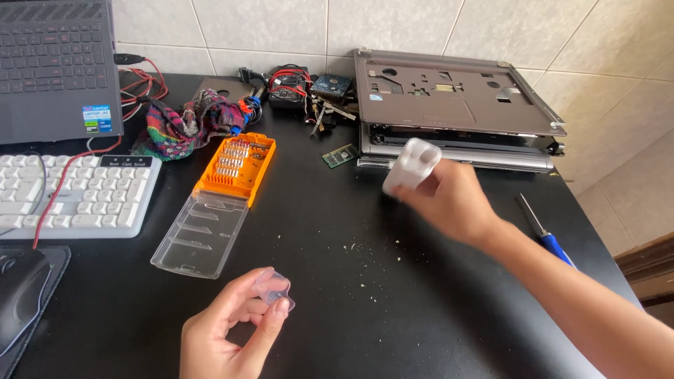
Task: Cleaning a computer repair workspace by manually picking up debris and using a handheld vacuum brush to clear the surface around disassembled laptop parts.
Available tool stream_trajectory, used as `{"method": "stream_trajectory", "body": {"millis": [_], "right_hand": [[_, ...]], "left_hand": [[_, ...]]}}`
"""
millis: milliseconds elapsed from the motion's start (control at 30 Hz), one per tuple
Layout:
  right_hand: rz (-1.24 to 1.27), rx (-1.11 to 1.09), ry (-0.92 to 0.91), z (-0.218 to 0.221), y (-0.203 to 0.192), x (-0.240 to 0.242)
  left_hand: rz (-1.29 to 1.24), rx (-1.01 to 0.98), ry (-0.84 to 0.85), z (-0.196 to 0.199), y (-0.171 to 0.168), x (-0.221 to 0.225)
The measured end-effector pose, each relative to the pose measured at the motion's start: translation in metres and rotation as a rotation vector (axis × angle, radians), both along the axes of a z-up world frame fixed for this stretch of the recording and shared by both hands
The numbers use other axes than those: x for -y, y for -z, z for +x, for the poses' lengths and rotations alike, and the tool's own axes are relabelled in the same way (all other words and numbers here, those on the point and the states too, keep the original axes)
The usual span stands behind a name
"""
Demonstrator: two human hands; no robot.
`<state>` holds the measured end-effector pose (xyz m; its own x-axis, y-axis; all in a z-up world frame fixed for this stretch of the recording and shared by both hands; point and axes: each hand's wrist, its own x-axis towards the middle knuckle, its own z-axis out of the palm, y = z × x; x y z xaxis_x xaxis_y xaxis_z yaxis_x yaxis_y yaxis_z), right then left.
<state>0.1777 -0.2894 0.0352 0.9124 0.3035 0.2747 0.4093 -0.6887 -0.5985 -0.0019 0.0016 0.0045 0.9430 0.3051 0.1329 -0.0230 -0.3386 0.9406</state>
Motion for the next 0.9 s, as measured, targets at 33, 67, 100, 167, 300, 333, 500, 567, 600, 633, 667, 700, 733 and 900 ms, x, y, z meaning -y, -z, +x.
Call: {"method": "stream_trajectory", "body": {"millis": [33, 67, 100, 167, 300, 333, 500, 567, 600, 633, 667, 700, 733, 900], "right_hand": [[-0.028, -0.056, 0.119, 0.006, -0.001, 0.0], [-0.054, -0.107, 0.238, 0.014, -0.003, 0.0], [-0.055, -0.104, 0.236, 0.012, 0.001, -0.002], [0.029, -0.066, 0.15, 0.009, 0.008, -0.01], [0.003, -0.118, 0.055, -0.016, -0.006, -0.029], [-0.013, -0.199, 0.053, -0.017, -0.011, -0.032], [-0.029, -0.031, -0.04, 0.022, -0.008, -0.028], [-0.03, 0.069, -0.029, 0.039, -0.002, -0.029], [-0.031, 0.071, -0.031, 0.039, 0.0, -0.032], [0.0, 0.037, -0.051, 0.038, 0.003, -0.035], [0.03, 0.0, -0.074, 0.038, 0.007, -0.038], [0.028, 0.0, -0.081, 0.031, 0.004, -0.042], [-0.007, -0.003, -0.09, 0.024, 0.002, -0.047], [0.009, -0.091, -0.105, 0.006, 0.001, -0.047]], "left_hand": [[0.009, -0.002, 0.008, 0.0, 0.0, 0.0], [0.018, 0.001, 0.016, 0.001, -0.001, 0.0], [0.016, 0.003, 0.014, 0.001, -0.001, 0.0], [-0.008, -0.056, -0.005, 0.002, -0.001, -0.001], [-0.032, -0.192, -0.012, 0.006, -0.012, 0.003], [-0.236, -0.241, -0.022, 0.007, -0.016, 0.007], [-0.44, -0.319, 0.006, 0.013, -0.019, 0.015], [-0.438, -0.263, 0.019, 0.011, -0.016, 0.013], [-0.439, -0.26, 0.018, 0.011, -0.016, 0.013], [-0.443, -0.282, 0.001, 0.011, -0.017, 0.013], [-0.449, -0.306, -0.021, 0.01, -0.017, 0.013], [-0.452, -0.305, -0.027, 0.012, -0.017, 0.013], [-0.459, -0.315, -0.023, 0.012, -0.018, 0.012], [-0.468, -0.32, -0.002, 0.011, -0.014, 0.01]]}}
